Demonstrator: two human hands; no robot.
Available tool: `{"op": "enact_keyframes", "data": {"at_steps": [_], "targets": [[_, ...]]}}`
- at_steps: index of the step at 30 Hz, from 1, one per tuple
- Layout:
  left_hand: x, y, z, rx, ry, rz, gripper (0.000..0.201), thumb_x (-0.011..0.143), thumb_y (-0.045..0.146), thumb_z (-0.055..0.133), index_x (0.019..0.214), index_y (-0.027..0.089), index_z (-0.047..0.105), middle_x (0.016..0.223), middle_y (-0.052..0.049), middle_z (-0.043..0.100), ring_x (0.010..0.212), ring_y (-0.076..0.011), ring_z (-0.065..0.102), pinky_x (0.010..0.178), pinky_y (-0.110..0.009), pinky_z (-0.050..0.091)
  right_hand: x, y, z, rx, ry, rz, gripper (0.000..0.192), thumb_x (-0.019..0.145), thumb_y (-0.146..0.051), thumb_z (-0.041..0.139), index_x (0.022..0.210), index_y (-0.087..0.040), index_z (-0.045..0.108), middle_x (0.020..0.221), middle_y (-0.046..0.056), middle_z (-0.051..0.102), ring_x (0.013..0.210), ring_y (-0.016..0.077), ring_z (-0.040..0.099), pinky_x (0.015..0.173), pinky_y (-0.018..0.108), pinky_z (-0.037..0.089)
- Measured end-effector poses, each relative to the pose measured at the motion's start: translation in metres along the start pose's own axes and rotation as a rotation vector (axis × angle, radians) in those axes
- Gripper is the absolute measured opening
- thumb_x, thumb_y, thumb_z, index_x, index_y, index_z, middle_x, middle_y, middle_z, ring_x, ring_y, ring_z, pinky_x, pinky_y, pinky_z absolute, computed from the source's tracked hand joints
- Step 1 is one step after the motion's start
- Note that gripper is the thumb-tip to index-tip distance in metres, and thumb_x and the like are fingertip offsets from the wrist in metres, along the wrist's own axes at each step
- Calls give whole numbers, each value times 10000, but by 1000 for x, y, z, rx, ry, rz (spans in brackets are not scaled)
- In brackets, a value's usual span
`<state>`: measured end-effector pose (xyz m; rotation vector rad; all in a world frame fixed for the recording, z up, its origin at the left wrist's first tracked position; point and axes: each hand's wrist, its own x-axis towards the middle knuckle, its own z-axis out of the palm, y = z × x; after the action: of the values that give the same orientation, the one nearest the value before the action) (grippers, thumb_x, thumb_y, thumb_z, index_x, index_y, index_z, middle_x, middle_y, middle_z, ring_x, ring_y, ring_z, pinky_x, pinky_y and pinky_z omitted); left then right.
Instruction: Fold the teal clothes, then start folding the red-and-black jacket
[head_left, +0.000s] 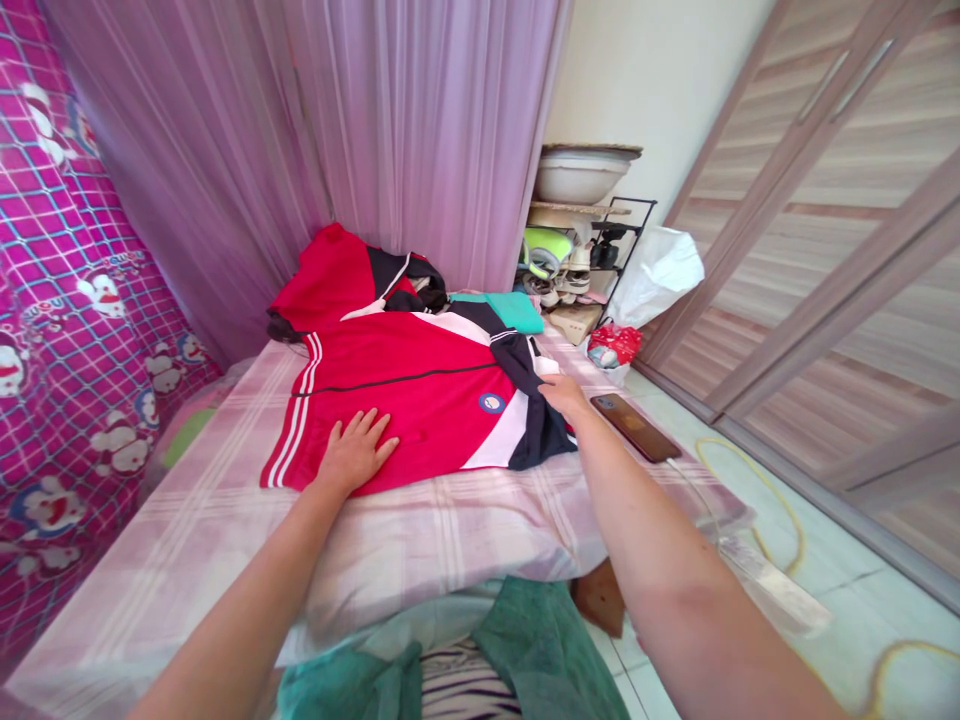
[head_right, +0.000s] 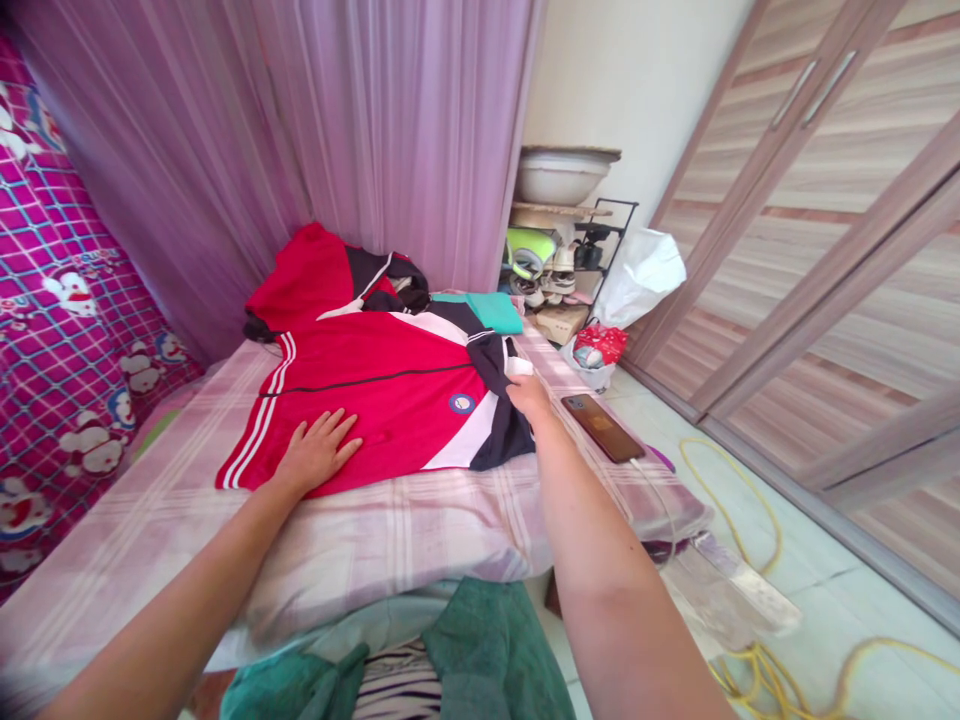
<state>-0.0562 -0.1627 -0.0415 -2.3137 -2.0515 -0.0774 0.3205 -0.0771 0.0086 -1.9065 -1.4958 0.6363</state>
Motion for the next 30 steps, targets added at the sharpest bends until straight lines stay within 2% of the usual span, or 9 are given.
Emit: {"op": "enact_keyframes", "data": {"at_steps": [3, 7, 10, 14, 19, 22, 24, 28, 30], "targets": [[0, 0, 0, 12, 2, 8, 587, 1006, 502, 359, 1530, 245, 421, 1615, -102, 369, 1496, -309, 313, 1186, -581, 261, -3, 4, -20, 173, -156, -78, 302, 749, -297, 670, 1007, -182, 777, 1022, 52, 782, 974, 221, 706, 913, 323, 539], [-1, 0, -1, 28, -13, 7, 581, 1013, 483, 350, 1535, 235, 410, 1622, -98, 355, 1500, -305, 304, 1188, -580, 258, -17, 18, -60, 336, -581, -99, 301, 690, -381, 765, 875, -144, 784, 942, 86, 781, 935, 231, 703, 917, 339, 537], [-1, 1, -1, 23, -5, 9, 581, 1010, 477, 356, 1531, 228, 418, 1618, -105, 362, 1497, -309, 311, 1185, -581, 262, -23, 24, -77, 152, -568, 9, 352, 802, -453, 710, 926, -133, 784, 922, 108, 772, 886, 218, 706, 860, 323, 550], [0, 1, -1, 11, 9, 8, 577, 1006, 477, 364, 1524, 231, 430, 1607, -110, 382, 1488, -312, 331, 1177, -588, 273, -23, 10, -58, 32, -389, -37, 394, 946, -402, 568, 1214, -152, 713, 1196, 125, 731, 1044, 202, 686, 899, 286, 536], [-1, 1, -2, 28, 12, 7, 568, 1009, 471, 363, 1524, 241, 431, 1605, -103, 387, 1487, -303, 334, 1182, -571, 274, -32, -18, 2, -83, -612, -335, 607, 862, -337, 692, 1443, -226, 554, 1484, 66, 554, 1309, 223, 559, 1094, 317, 424], [-1, 1, -1, 38, 19, 13, 566, 1011, 468, 360, 1523, 238, 434, 1601, -105, 393, 1482, -303, 343, 1180, -570, 280, -42, -24, 25, -231, -630, -409, 636, 784, -228, 739, 1404, -238, 598, 1431, 41, 607, 1304, 236, 567, 1108, 320, 409], [-1, 1, -1, 43, 17, 14, 569, 1011, 468, 362, 1525, 235, 428, 1604, -103, 389, 1482, -305, 343, 1177, -573, 282, -48, -23, 26, -237, -697, -402, 513, 787, -196, 710, 1299, -201, 686, 1289, 42, 707, 1198, 225, 641, 1053, 298, 456], [0, 0, 0, 36, 16, 13, 571, 1009, 472, 361, 1523, 233, 432, 1605, -103, 388, 1484, -305, 339, 1177, -573, 280, -51, -13, 4, -66, -1029, -353, 359, 846, -349, 691, 1159, -189, 765, 1133, 46, 769, 1067, 201, 695, 933, 259, 517], [-1, 0, 0, 36, 17, 15, 572, 1010, 472, 353, 1524, 235, 430, 1607, -102, 382, 1487, -303, 333, 1181, -569, 274, -43, -5, -12, -122, -836, -258, 362, 918, -419, 605, 1171, -211, 759, 1111, 56, 774, 1007, 190, 712, 856, 248, 538]]}}
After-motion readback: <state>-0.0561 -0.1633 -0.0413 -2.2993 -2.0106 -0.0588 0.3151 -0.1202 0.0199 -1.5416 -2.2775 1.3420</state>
